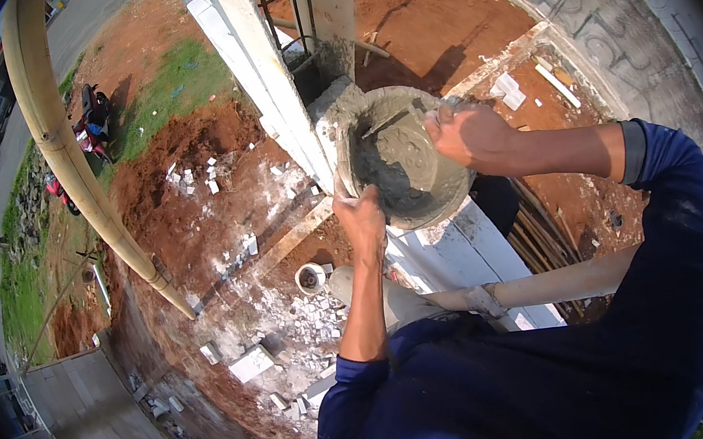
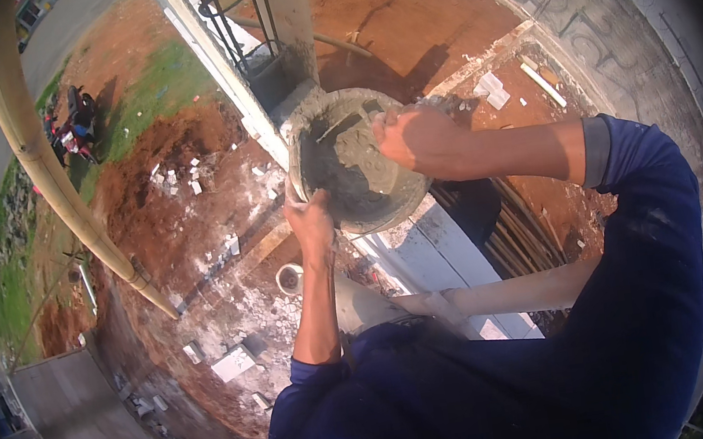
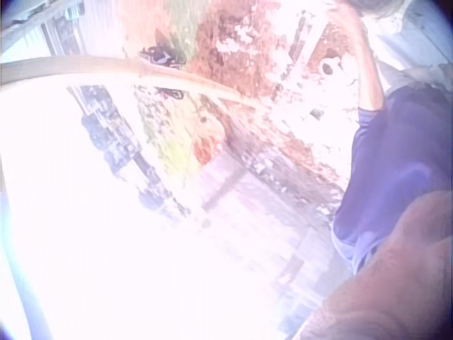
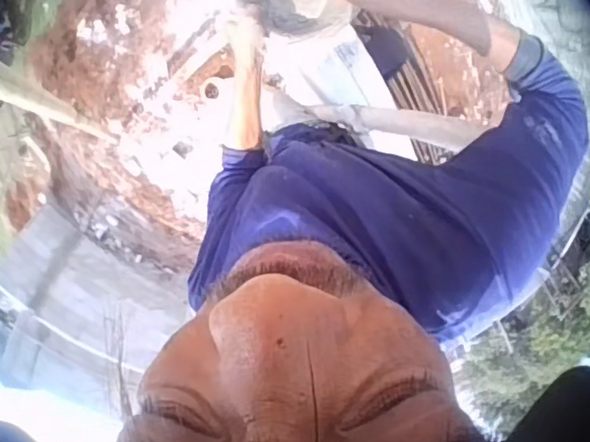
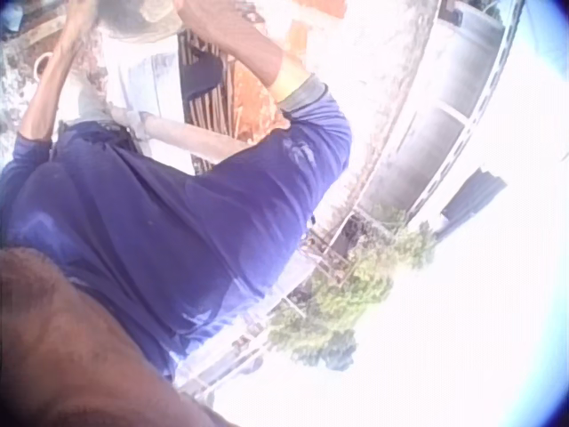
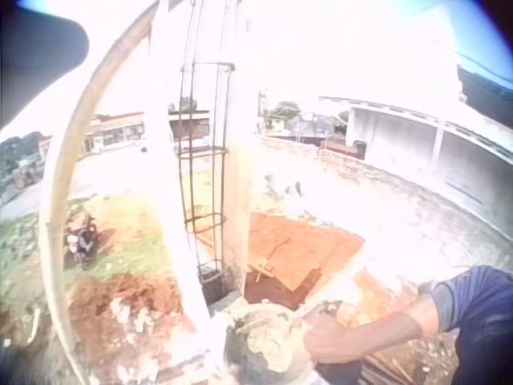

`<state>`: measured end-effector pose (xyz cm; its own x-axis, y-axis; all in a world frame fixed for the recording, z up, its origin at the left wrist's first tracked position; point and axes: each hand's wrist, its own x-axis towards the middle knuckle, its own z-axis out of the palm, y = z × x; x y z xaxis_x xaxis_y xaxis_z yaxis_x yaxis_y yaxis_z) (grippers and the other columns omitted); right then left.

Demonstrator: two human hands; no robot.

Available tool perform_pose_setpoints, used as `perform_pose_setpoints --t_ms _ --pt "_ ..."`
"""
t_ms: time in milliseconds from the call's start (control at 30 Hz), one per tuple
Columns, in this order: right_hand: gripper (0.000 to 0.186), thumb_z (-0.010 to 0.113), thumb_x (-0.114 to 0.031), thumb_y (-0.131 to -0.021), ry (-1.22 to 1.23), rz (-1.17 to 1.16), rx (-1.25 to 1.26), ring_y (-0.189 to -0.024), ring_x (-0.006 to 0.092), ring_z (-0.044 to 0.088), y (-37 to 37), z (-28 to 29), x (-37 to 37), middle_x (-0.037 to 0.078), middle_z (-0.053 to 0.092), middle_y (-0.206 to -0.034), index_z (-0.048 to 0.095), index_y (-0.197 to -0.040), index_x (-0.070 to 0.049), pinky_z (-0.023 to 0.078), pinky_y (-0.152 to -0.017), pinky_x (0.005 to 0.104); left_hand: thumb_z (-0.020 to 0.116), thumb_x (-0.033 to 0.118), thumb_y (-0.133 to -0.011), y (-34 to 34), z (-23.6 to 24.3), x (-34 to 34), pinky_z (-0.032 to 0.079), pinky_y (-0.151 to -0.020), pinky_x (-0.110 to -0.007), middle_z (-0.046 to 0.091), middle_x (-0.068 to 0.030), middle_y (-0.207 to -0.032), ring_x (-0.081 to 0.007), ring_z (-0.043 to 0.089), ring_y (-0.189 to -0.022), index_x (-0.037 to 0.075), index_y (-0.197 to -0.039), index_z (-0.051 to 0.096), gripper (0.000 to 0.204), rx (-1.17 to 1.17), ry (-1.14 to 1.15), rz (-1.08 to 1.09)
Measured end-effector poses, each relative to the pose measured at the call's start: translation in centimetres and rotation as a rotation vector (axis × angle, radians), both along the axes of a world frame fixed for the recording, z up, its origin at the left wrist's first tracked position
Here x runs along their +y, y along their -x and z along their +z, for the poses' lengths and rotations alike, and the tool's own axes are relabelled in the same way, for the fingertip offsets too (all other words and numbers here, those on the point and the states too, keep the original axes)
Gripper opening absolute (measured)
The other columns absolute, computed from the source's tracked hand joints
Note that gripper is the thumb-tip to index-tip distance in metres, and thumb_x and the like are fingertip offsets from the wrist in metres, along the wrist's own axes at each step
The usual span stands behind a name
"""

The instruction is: The person scoops wet cement from a bucket with a trowel and applies it to a vertical concrete column. The person repeatedly transfers cement from the bucket to the column surface, smoothing it with the trowel.

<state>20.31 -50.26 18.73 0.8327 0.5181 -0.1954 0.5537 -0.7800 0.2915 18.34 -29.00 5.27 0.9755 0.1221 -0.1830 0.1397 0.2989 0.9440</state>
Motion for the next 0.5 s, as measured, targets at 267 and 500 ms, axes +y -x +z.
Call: perform_pose_setpoints --t_ms 267,500 --pt "0.032 0.065 -0.005 -0.081 -0.160 -0.134 0.477 -0.085 0.0344 0.075 -0.7 -5.4 -2.4 0.027 0.072 -0.101 0.062 -0.110 0.009 0.059 -0.071 0.0440 0.056 -0.006 -0.084 1.7 0.7 -0.6 0.049 -0.077 -0.027 0.068 -0.0078 -0.108 -0.0136 0.061 -0.087 -0.007 -0.140 0.055 0.057 -0.019 -0.043 -0.068" --pt "0.052 0.066 -0.011 -0.089 -0.370 -0.603 0.895 -0.067 0.0233 0.065 0.1 -5.8 -2.7 0.019 0.065 -0.089 0.052 -0.134 0.010 0.049 -0.055 0.0376 0.055 -0.007 -0.084 2.2 0.5 -0.7 0.047 -0.070 -0.024 0.067 -0.0057 -0.104 -0.0092 0.058 -0.080 -0.007 -0.140 0.054 0.056 -0.079 -0.027 -0.050"
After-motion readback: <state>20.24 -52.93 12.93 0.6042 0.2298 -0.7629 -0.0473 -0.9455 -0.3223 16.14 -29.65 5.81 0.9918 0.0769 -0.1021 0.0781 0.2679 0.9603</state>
